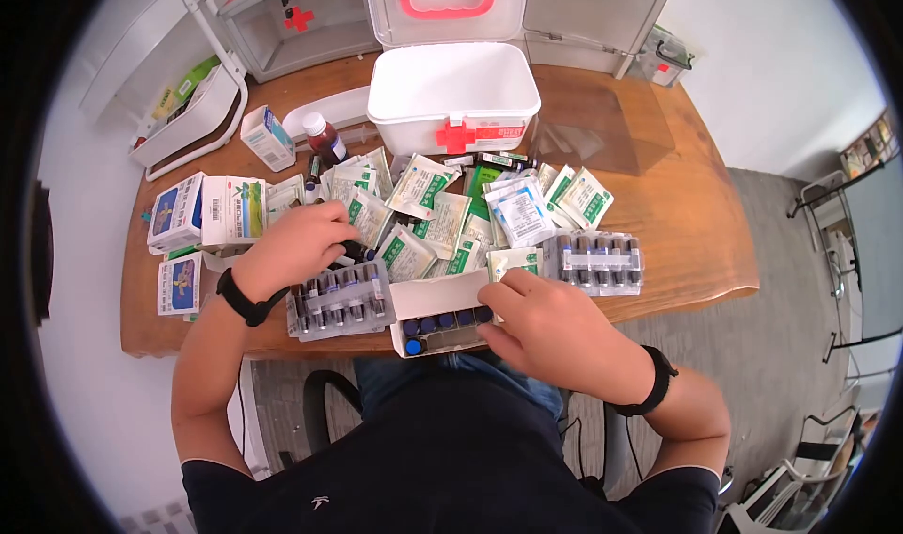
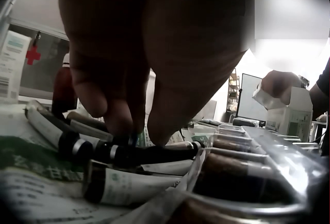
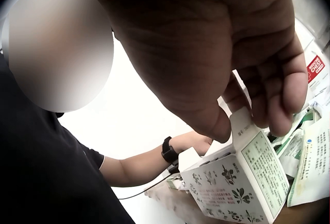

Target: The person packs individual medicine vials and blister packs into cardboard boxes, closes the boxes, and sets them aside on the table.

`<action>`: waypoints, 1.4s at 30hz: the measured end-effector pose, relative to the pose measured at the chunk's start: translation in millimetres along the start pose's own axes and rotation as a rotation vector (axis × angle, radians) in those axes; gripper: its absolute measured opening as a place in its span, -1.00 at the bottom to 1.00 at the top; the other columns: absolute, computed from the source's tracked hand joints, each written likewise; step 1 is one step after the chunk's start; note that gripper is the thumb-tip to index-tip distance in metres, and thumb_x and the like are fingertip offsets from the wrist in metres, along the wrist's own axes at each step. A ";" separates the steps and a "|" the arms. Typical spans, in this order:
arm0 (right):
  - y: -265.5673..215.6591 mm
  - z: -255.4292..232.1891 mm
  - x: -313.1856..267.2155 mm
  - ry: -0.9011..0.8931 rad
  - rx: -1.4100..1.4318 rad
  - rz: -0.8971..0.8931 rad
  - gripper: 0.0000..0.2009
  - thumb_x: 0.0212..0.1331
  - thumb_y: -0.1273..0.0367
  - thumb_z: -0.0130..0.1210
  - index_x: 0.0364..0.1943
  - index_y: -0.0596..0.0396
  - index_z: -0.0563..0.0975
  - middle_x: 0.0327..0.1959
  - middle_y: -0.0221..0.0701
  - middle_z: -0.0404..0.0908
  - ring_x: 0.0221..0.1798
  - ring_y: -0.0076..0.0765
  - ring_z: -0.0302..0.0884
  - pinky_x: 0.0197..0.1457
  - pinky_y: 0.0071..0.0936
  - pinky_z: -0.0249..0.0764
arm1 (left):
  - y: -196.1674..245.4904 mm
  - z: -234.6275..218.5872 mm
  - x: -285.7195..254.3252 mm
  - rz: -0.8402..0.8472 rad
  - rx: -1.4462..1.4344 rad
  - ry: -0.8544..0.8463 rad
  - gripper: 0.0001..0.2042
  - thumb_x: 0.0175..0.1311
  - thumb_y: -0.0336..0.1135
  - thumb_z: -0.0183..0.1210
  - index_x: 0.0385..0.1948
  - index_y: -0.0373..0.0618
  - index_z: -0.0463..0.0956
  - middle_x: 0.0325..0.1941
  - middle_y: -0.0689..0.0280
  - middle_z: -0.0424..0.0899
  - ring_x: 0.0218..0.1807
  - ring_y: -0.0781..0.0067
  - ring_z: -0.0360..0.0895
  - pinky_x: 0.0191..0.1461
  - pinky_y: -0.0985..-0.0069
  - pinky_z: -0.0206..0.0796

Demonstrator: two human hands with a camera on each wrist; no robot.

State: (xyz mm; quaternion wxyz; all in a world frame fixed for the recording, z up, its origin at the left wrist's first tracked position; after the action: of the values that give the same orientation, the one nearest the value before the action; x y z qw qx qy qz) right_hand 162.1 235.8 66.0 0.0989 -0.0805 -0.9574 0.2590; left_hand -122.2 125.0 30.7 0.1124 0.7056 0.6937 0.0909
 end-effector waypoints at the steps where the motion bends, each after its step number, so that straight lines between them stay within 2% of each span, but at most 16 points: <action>1: -0.6 -1.5 0.0 0.016 -0.001 -0.003 -0.74 0.14 0.36 0.28 -0.14 0.15 0.51 -0.32 -0.23 0.51 -0.35 0.02 0.60 -0.31 -0.16 0.54 | 1.6 3.1 3.0 0.010 0.025 -0.043 -0.79 0.10 -0.49 0.27 -0.19 -0.18 0.64 -0.19 0.20 0.54 -0.12 0.07 0.58 -0.05 0.21 0.45; 9: -2.6 -16.0 1.1 0.074 0.032 0.028 -0.71 0.12 0.38 0.32 -0.10 0.13 0.53 -0.27 -0.23 0.55 -0.37 -0.01 0.62 -0.32 -0.20 0.56 | -0.8 6.6 7.4 0.012 0.029 -0.070 -0.82 0.08 -0.48 0.31 -0.26 -0.18 0.62 -0.16 0.22 0.50 -0.13 0.06 0.57 -0.06 0.20 0.45; 20: -11.3 -25.1 9.9 0.202 0.102 -0.072 -0.78 0.14 0.39 0.33 -0.18 0.15 0.59 -0.25 -0.28 0.57 -0.43 -0.14 0.60 -0.36 -0.28 0.56 | -2.9 0.2 5.9 0.006 0.111 -0.118 -0.82 0.12 -0.45 0.31 -0.24 -0.15 0.58 -0.08 0.20 0.49 -0.10 0.00 0.55 -0.01 0.16 0.41; 22: -11.6 -26.6 11.2 0.214 0.094 -0.077 -0.77 0.14 0.39 0.32 -0.16 0.15 0.58 -0.24 -0.28 0.56 -0.39 -0.12 0.61 -0.34 -0.27 0.56 | -10.8 -1.9 7.9 0.020 -0.004 -0.100 -0.85 0.19 -0.39 0.29 -0.24 -0.17 0.57 0.00 0.20 0.49 -0.12 0.01 0.55 -0.02 0.15 0.43; 23: -13.0 -27.7 12.7 0.235 0.106 -0.109 -0.75 0.14 0.40 0.32 -0.13 0.16 0.57 -0.22 -0.27 0.56 -0.36 -0.10 0.61 -0.31 -0.26 0.56 | -15.5 -4.0 8.1 0.094 -0.074 -0.023 -0.83 0.20 -0.45 0.28 -0.20 -0.19 0.56 0.02 0.24 0.51 -0.17 0.15 0.57 -0.08 0.27 0.44; 24: -14.3 -28.9 13.9 0.257 0.121 -0.142 -0.73 0.14 0.40 0.32 -0.10 0.16 0.56 -0.20 -0.26 0.55 -0.32 -0.08 0.61 -0.29 -0.25 0.56 | -9.2 -7.8 10.6 0.113 -0.074 -0.023 -0.83 0.20 -0.45 0.28 -0.20 -0.19 0.56 0.02 0.24 0.51 -0.17 0.15 0.57 -0.08 0.27 0.44; 26: -15.8 -28.6 18.1 0.243 0.161 -0.134 -0.64 0.14 0.40 0.32 0.01 0.16 0.54 -0.12 -0.21 0.54 -0.21 -0.01 0.61 -0.20 -0.22 0.57 | 3.0 -30.8 8.5 -0.054 -0.452 0.048 -0.81 0.21 -0.51 0.24 -0.15 -0.21 0.53 0.01 0.27 0.52 -0.22 0.34 0.56 -0.16 0.43 0.40; 27: -20.0 -28.9 21.7 0.287 0.208 -0.168 -0.61 0.14 0.40 0.32 0.06 0.17 0.52 -0.08 -0.18 0.53 -0.18 0.03 0.60 -0.16 -0.21 0.57 | 17.2 -39.8 7.7 -0.050 -0.496 0.060 -0.78 0.20 -0.54 0.22 -0.11 -0.17 0.53 -0.05 0.30 0.57 -0.22 0.47 0.53 -0.20 0.53 0.36; 30: -33.8 -29.9 30.9 0.344 0.264 -0.236 -0.54 0.16 0.42 0.31 0.17 0.13 0.49 0.01 -0.12 0.50 -0.11 0.09 0.59 -0.09 -0.18 0.57 | 62.4 -42.5 2.7 0.123 -0.650 0.036 -0.76 0.21 -0.50 0.25 -0.08 -0.16 0.53 -0.10 0.27 0.62 -0.21 0.41 0.56 -0.20 0.46 0.38; 32: -42.8 -24.4 35.4 0.254 0.376 -0.313 -0.61 0.18 0.44 0.29 0.11 0.09 0.52 0.04 -0.13 0.48 -0.11 0.08 0.59 -0.10 -0.17 0.57 | 82.0 -34.8 -2.7 0.174 -0.670 0.035 -0.76 0.21 -0.48 0.26 -0.08 -0.17 0.54 -0.14 0.25 0.62 -0.21 0.38 0.57 -0.19 0.44 0.39; 33: -44.6 -22.7 36.3 0.231 0.349 -0.406 -0.56 0.12 0.47 0.38 0.12 0.13 0.55 -0.03 -0.18 0.55 -0.10 -0.08 0.60 -0.12 -0.32 0.58 | 89.9 -31.9 -6.8 0.221 -0.689 0.033 -0.75 0.22 -0.46 0.27 -0.07 -0.17 0.54 -0.18 0.24 0.63 -0.22 0.35 0.58 -0.18 0.42 0.40; 36: -42.6 -18.2 32.2 0.205 0.355 -0.423 -0.58 0.09 0.49 0.39 0.08 0.13 0.57 -0.12 -0.21 0.60 -0.14 -0.09 0.63 -0.14 -0.32 0.57 | 97.6 -17.8 -16.1 0.310 -0.685 0.064 -0.75 0.24 -0.41 0.27 -0.07 -0.20 0.54 -0.15 0.20 0.62 -0.22 0.26 0.59 -0.16 0.37 0.42; 37: -43.3 -21.3 30.1 0.219 0.304 -0.392 -0.61 0.07 0.50 0.41 0.01 0.14 0.57 -0.17 -0.23 0.62 -0.21 -0.10 0.65 -0.16 -0.33 0.59 | 99.6 -20.4 -20.4 0.178 -0.765 -0.014 -0.75 0.24 -0.43 0.27 -0.07 -0.18 0.54 -0.13 0.17 0.61 -0.22 0.23 0.59 -0.13 0.34 0.43; 38: -45.1 -23.3 26.3 0.210 0.318 -0.404 -0.61 0.07 0.50 0.41 0.01 0.14 0.57 -0.17 -0.23 0.62 -0.21 -0.10 0.65 -0.16 -0.33 0.59 | 94.1 -19.0 -25.5 0.158 -0.765 -0.009 -0.75 0.24 -0.43 0.27 -0.07 -0.18 0.54 -0.13 0.17 0.61 -0.22 0.23 0.59 -0.13 0.34 0.43; 40: -37.9 -19.8 20.4 0.093 0.388 -0.150 -0.79 0.18 0.50 0.28 -0.13 0.14 0.53 -0.26 -0.25 0.57 -0.30 -0.06 0.60 -0.28 -0.25 0.54 | 70.6 -19.7 -34.7 0.045 -0.537 0.215 -0.76 0.24 -0.45 0.26 -0.07 -0.18 0.54 -0.10 0.16 0.59 -0.23 0.22 0.59 -0.13 0.34 0.44; 42: -32.1 -10.8 18.2 0.078 0.378 -0.149 -0.80 0.15 0.50 0.30 -0.18 0.14 0.52 -0.28 -0.25 0.57 -0.31 -0.06 0.60 -0.29 -0.24 0.53 | 47.2 -23.2 -42.2 0.054 -0.461 0.304 -0.76 0.23 -0.49 0.24 -0.06 -0.19 0.55 -0.10 0.16 0.58 -0.26 0.21 0.58 -0.14 0.37 0.44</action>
State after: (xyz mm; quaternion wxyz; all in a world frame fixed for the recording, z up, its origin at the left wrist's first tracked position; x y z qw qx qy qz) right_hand 143.7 217.4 94.2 0.1681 0.0005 -0.8906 0.4227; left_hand -84.5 82.9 67.5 0.1620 0.6579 0.6444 0.3543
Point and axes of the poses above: each hand's wrist, its own x-axis towards the middle knuckle, its own z-axis out of the palm, y = z × x, the point moved 4 cm from there along x, towards the middle knuckle
